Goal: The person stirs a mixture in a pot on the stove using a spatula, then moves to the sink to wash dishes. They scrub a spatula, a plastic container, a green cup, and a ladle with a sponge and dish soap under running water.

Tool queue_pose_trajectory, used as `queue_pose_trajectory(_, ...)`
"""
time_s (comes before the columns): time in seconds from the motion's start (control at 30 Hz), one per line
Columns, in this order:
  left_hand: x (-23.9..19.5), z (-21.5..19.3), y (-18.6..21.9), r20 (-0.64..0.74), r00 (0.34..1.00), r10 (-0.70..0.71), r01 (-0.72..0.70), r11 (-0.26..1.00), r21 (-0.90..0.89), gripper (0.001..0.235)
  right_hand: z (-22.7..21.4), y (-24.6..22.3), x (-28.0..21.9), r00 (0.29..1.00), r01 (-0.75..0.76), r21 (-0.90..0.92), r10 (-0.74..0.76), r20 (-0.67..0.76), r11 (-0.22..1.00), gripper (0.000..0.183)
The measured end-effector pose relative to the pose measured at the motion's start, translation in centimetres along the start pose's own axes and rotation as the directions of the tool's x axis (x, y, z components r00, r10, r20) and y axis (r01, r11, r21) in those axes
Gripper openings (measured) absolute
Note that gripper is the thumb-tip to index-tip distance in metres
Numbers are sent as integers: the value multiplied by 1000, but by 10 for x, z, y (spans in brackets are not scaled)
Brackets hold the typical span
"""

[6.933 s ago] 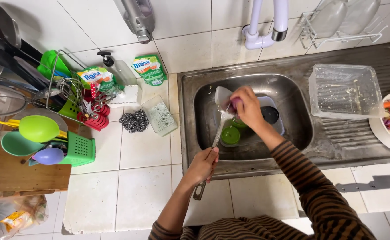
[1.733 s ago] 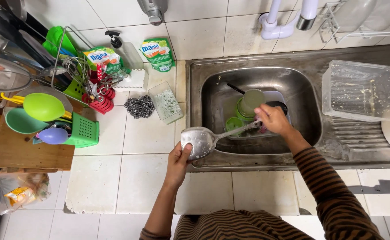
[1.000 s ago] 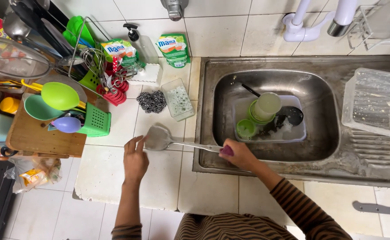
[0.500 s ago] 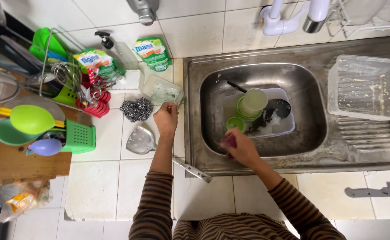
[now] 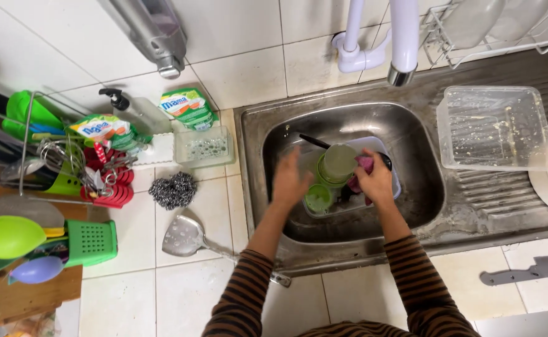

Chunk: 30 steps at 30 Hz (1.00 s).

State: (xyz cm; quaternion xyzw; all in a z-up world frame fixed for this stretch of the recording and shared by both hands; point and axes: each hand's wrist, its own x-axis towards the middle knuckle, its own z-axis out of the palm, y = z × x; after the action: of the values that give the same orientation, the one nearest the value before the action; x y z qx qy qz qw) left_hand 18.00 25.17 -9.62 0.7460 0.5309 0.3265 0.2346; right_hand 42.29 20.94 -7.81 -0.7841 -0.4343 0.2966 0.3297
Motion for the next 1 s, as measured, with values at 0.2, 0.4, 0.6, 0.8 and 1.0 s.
queue_pose_trajectory(0.2,0,61,4,433,825,-363,514,800,-309,127,-14,-27,-24,972,85,64,-97,213,994,61)
queue_pose_trajectory(0.4,-8,48,27,188,901,-391,433,825,-363,107,-28,-26,-35,896,109,331,-237,377,937,67)
queue_pose_trajectory(0.6,1,33,45,-12,997,-73,63,919,-389,99,-23,-22,-22,944,114,366,-215,250,924,52)
queue_pose_trajectory(0.8,-1,19,53,334,863,-378,504,684,-527,110,-47,-53,-39,883,148,279,-254,395,949,73)
queue_pose_trajectory(1.0,-23,-25,92,594,650,-473,757,474,-451,129,-56,-61,-56,844,-4,153,-79,530,988,82)
